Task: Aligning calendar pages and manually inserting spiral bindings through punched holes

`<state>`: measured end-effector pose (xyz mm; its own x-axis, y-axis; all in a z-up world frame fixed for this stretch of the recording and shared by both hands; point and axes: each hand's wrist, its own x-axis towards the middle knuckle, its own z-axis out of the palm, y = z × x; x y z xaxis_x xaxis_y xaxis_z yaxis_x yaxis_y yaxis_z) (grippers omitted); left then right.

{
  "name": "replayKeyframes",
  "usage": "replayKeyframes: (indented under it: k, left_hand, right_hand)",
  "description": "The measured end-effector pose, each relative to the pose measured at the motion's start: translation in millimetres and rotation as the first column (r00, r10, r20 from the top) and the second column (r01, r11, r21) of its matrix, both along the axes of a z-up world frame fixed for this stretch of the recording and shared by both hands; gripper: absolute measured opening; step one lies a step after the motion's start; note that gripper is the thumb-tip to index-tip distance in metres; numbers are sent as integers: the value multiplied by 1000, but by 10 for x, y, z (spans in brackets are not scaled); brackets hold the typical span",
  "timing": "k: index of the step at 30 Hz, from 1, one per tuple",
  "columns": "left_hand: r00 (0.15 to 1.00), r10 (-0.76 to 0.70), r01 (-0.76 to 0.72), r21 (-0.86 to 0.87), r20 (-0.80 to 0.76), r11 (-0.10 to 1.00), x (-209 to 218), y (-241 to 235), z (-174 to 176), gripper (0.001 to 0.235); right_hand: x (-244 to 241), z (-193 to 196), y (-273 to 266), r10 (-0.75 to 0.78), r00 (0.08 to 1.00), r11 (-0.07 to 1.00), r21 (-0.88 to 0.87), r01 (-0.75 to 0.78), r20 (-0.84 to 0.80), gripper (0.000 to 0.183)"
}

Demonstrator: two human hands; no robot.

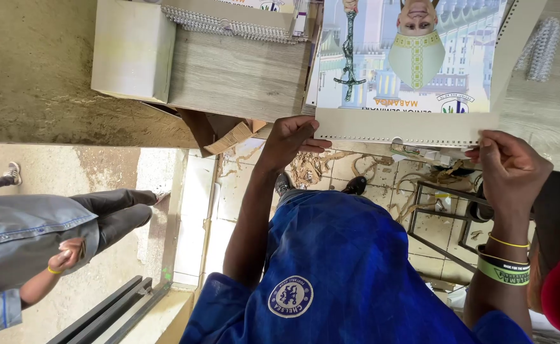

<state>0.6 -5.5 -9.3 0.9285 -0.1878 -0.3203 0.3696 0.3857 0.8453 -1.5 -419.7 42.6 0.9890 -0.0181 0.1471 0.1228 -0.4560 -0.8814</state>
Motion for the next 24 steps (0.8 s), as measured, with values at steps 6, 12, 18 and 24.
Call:
replayKeyframes:
  k: [6,12,18,24]
  left_hand:
    - [998,28,-32,69,61,997,-8,-65,42,28]
    - [994,112,-110,301,9,947,-39,-122,145,23]
    - [954,274,-222,327,-120,918,-6,-171,56,24]
    - [936,328,-261,367,-131,893,-45,-235,167,22]
  right_hand:
    - [80,165,-90,78,996,997,-25,-79,-36,22]
    - [1059,-619,-1442,-278,960,959,-39,280,32,10]
    - [1991,-1269,-3255,174,984,880,-452,-143,27,42]
    - [3088,-1720,-2454,-594,799,602,-709,368,-89,56]
